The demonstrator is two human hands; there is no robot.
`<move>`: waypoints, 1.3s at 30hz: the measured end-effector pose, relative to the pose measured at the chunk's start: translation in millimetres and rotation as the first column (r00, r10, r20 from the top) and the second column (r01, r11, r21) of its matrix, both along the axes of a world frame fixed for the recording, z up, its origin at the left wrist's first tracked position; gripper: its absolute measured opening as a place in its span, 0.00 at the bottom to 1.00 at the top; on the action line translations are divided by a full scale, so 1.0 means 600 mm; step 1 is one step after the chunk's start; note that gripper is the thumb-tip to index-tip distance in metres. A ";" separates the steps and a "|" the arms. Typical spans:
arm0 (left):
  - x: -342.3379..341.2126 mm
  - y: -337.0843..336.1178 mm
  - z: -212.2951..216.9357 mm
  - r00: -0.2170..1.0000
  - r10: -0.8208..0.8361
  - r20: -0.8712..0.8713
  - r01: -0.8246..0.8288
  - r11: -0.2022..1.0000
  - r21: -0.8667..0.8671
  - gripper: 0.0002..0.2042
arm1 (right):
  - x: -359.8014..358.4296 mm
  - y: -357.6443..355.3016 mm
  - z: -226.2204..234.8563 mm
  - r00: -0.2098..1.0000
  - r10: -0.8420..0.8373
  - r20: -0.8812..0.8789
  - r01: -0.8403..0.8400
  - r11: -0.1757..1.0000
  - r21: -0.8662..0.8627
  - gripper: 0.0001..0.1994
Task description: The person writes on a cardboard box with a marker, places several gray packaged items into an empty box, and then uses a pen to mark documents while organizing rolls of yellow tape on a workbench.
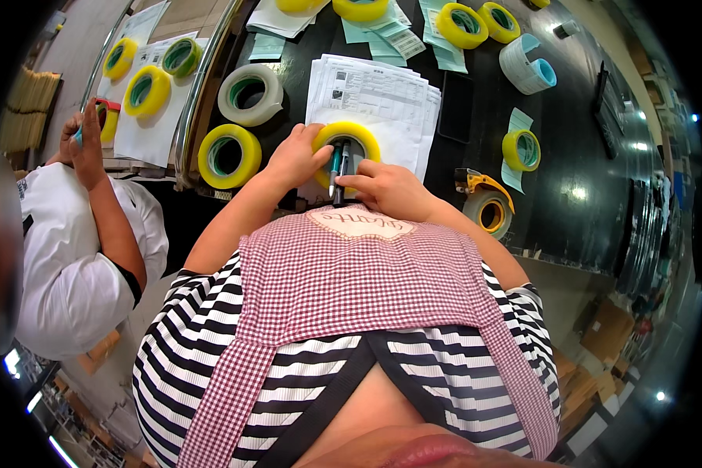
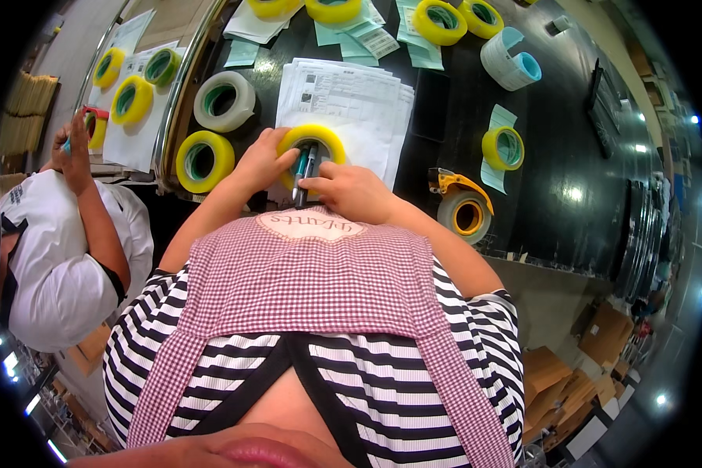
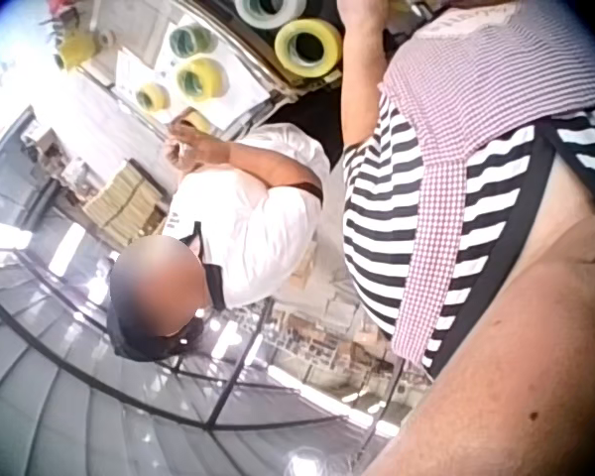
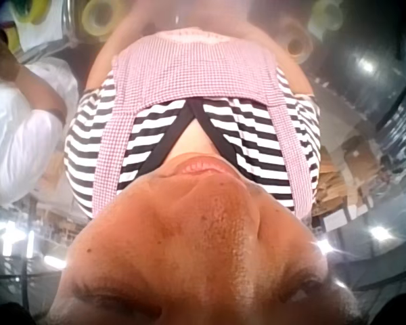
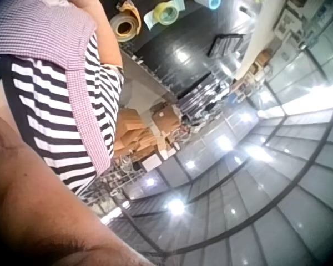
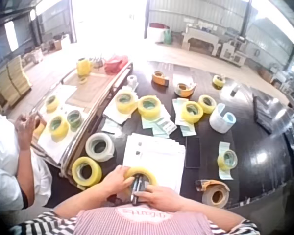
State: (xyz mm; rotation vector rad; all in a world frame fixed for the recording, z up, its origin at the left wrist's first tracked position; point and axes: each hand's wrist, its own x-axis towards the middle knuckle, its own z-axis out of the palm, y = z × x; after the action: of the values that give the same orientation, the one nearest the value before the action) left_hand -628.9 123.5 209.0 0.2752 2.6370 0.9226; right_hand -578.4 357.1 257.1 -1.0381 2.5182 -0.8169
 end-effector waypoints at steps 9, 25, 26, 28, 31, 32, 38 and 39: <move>0.000 -0.001 -0.003 1.000 0.006 -0.011 -0.006 1.000 0.020 0.27 | 0.013 -0.005 0.001 0.997 -0.068 0.028 0.068 0.998 0.021 0.22; 0.000 -0.005 -0.010 0.999 -0.018 -0.039 0.020 0.998 0.059 0.28 | 0.025 -0.027 -0.033 0.966 -0.255 -0.040 0.252 0.965 -0.079 0.23; 0.000 -0.006 -0.011 0.999 -0.016 -0.043 0.019 0.998 0.058 0.28 | 0.027 -0.028 -0.035 0.962 -0.270 -0.038 0.266 0.960 -0.093 0.22; 0.001 -0.008 -0.016 0.999 -0.012 -0.053 0.015 0.998 0.059 0.27 | 0.030 -0.032 -0.037 0.954 -0.299 -0.033 0.293 0.948 -0.122 0.19; 0.000 -0.012 -0.024 0.997 -0.024 -0.078 0.030 0.997 0.071 0.27 | 0.035 -0.037 -0.032 0.941 -0.338 -0.035 0.331 0.934 -0.133 0.16; 0.001 -0.013 -0.026 0.997 -0.025 -0.079 0.031 0.997 0.075 0.27 | 0.037 -0.039 -0.031 0.938 -0.344 -0.040 0.336 0.932 -0.136 0.16; 0.002 -0.011 -0.027 0.996 -0.023 -0.083 0.029 0.997 0.078 0.27 | 0.045 -0.042 -0.032 0.925 -0.380 -0.023 0.371 0.913 -0.167 0.16; 0.003 -0.010 -0.024 0.997 -0.016 -0.076 0.022 0.997 0.077 0.27 | 0.046 -0.044 -0.027 0.919 -0.395 0.005 0.391 0.908 -0.149 0.16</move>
State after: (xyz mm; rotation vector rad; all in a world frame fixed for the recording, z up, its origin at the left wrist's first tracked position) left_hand -627.1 117.7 194.4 0.3604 2.6651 1.0299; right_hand -550.9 330.9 240.6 -0.5812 2.7679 -1.1186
